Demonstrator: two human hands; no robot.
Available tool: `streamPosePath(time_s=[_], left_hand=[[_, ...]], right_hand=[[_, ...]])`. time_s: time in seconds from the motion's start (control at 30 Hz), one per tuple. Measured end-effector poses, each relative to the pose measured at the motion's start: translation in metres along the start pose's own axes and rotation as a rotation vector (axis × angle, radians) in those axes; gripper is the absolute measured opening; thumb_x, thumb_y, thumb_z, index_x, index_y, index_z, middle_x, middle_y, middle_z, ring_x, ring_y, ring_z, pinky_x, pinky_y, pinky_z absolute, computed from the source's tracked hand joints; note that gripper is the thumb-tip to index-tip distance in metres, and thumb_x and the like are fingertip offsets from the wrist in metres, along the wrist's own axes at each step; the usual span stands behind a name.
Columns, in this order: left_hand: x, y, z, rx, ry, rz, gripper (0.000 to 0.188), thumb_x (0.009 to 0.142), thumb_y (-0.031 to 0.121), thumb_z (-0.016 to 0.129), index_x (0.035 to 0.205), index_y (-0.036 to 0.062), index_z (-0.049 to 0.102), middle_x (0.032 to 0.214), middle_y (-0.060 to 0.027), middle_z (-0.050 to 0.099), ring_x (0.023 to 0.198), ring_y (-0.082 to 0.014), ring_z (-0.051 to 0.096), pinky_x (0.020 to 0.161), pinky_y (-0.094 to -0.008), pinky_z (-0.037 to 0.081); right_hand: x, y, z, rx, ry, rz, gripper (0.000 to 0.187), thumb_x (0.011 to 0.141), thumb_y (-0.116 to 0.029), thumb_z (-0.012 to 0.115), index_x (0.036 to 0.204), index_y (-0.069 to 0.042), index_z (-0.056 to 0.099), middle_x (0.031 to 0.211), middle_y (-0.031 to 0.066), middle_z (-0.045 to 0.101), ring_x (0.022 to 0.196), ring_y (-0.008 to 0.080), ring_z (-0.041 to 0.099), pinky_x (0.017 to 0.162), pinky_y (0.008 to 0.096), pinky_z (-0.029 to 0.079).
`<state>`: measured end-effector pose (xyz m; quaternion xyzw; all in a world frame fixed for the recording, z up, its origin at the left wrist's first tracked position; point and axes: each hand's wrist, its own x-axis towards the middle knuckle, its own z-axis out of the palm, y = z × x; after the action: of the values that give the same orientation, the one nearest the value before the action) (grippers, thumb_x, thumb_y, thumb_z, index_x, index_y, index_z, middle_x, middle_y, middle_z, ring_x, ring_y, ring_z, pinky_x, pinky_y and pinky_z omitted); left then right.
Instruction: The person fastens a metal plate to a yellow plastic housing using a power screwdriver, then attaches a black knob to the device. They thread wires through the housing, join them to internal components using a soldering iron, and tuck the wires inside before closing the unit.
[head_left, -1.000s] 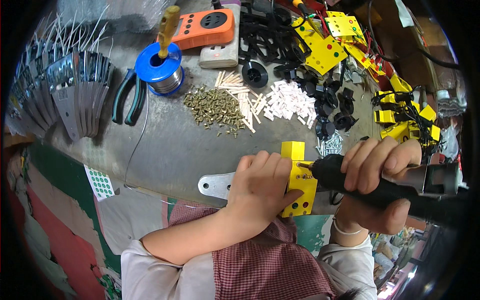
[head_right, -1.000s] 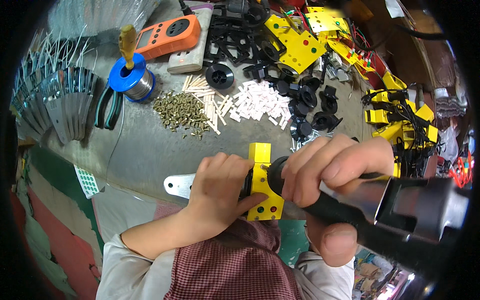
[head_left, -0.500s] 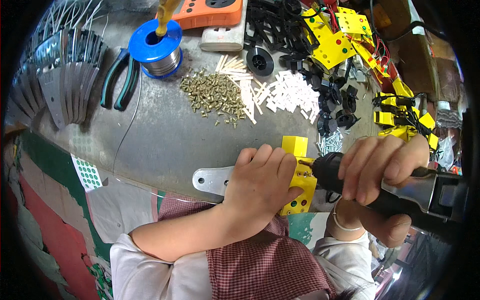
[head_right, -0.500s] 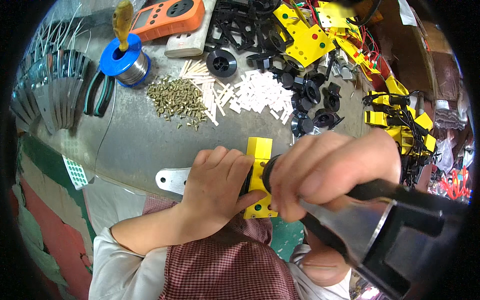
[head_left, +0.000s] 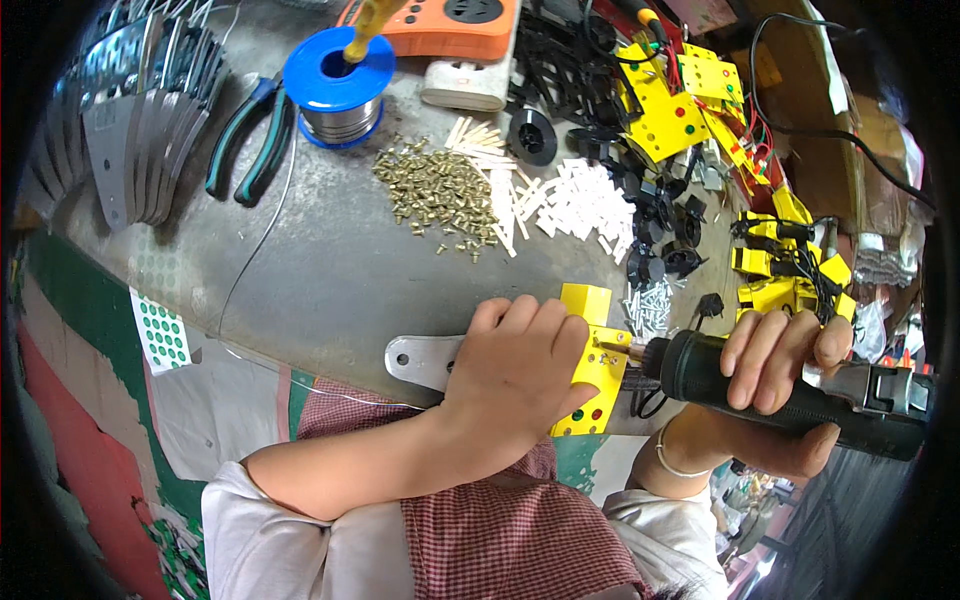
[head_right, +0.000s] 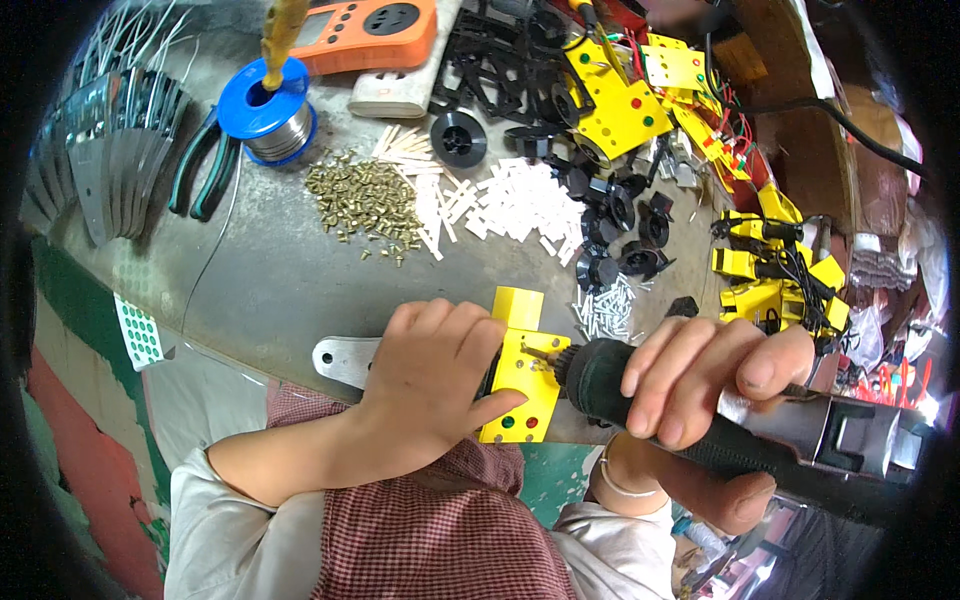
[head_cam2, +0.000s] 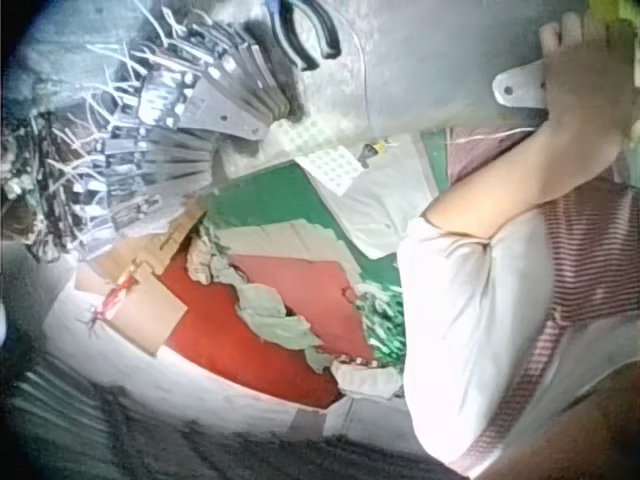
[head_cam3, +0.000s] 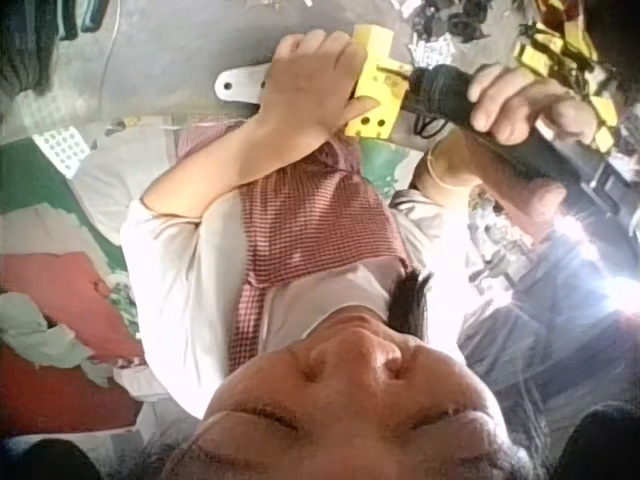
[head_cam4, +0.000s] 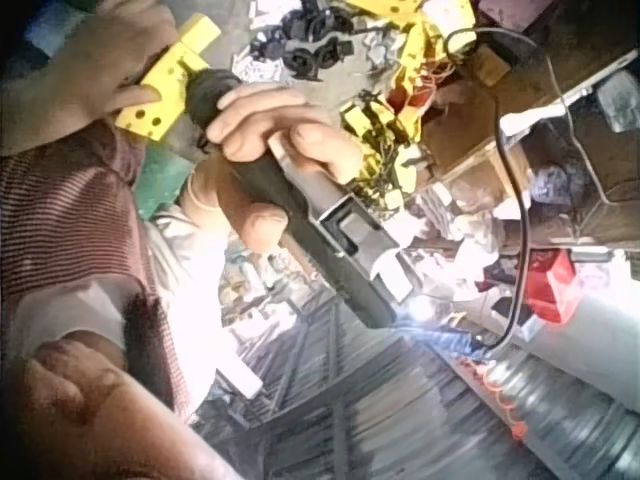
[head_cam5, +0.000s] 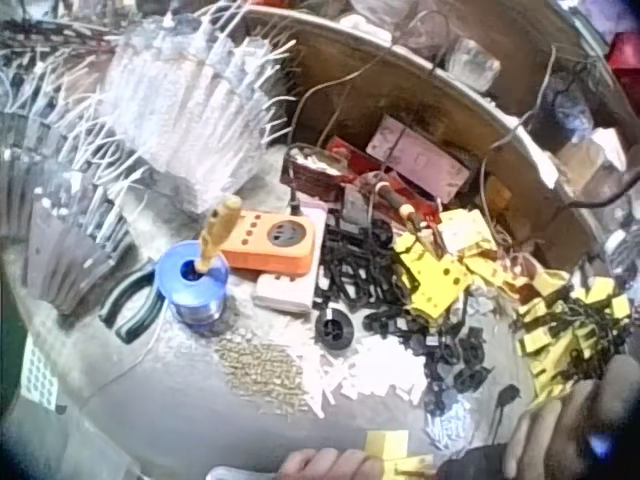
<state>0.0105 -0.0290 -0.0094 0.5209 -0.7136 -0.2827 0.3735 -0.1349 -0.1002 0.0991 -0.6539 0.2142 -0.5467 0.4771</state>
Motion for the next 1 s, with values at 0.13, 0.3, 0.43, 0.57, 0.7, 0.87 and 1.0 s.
streamPosePath(time_s=[0.13,0.3,0.43,0.57,0.7,0.87,1.0], left_hand=[[0.001,-0.001,0.001,-0.012,0.080,0.008,0.046,0.078,0.033,0.072,0.111,0.0065,0.055,0.105,-0.0087,0.056,0.097,-0.0297,0.053,0.086,-0.0443,0.039],[0.011,-0.005,0.005,-0.013,0.229,0.160,0.038,0.075,0.019,0.073,0.110,0.0101,0.061,0.103,-0.0063,0.059,0.095,-0.0294,0.055,0.082,-0.0438,0.041],[0.016,-0.003,0.004,-0.095,0.257,0.180,0.026,0.070,0.011,0.075,0.095,0.0106,0.067,0.092,-0.0019,0.062,0.088,-0.0263,0.057,0.078,-0.0400,0.042],[0.017,0.001,0.002,-0.147,0.279,0.142,0.021,0.066,0.008,0.077,0.085,0.0103,0.068,0.084,0.0001,0.062,0.082,-0.0248,0.058,0.074,-0.0374,0.042],[0.016,0.001,0.001,-0.129,0.294,0.153,0.021,0.065,0.009,0.077,0.084,0.0102,0.067,0.084,-0.0003,0.062,0.082,-0.0249,0.057,0.073,-0.0375,0.043],[0.019,0.005,-0.002,0.008,0.329,0.211,0.020,0.063,0.009,0.075,0.080,0.0085,0.064,0.082,-0.0025,0.060,0.080,-0.0257,0.057,0.072,-0.0386,0.044],[0.019,0.007,-0.002,0.056,0.323,0.219,0.022,0.061,0.008,0.076,0.079,0.0078,0.062,0.081,-0.0037,0.058,0.079,-0.0261,0.056,0.072,-0.0384,0.045]], right_hand=[[0.000,-0.001,-0.006,0.040,-0.004,-0.037,0.053,0.083,-0.046,0.070,0.109,-0.007,0.046,0.067,0.0000,0.054,0.052,0.0142,0.053,0.054,0.0292,0.045],[0.000,-0.012,-0.012,0.094,-0.005,-0.049,0.051,0.084,-0.043,0.070,0.110,-0.007,0.044,0.071,0.0003,0.055,0.058,0.0142,0.055,0.059,0.0287,0.046],[0.000,-0.019,-0.016,0.183,0.004,-0.056,0.047,0.085,-0.039,0.071,0.109,-0.010,0.043,0.073,0.0012,0.056,0.059,0.0136,0.056,0.060,0.0279,0.046],[-0.003,-0.019,-0.018,0.215,0.010,-0.068,0.047,0.085,-0.039,0.070,0.108,-0.009,0.043,0.072,0.0014,0.056,0.058,0.0142,0.056,0.061,0.0282,0.047],[-0.002,-0.016,-0.016,0.259,0.043,-0.062,0.047,0.086,-0.040,0.068,0.108,-0.008,0.044,0.069,0.0012,0.054,0.056,0.0149,0.054,0.060,0.0290,0.046],[-0.004,-0.016,-0.013,0.316,0.090,-0.064,0.044,0.086,-0.033,0.064,0.112,-0.003,0.043,0.072,0.0027,0.050,0.059,0.0136,0.050,0.064,0.0298,0.040],[-0.010,-0.011,-0.012,0.264,0.191,-0.098,0.053,0.089,-0.045,0.059,0.116,-0.002,0.046,0.073,0.0036,0.051,0.059,0.0153,0.052,0.061,0.0303,0.044]])
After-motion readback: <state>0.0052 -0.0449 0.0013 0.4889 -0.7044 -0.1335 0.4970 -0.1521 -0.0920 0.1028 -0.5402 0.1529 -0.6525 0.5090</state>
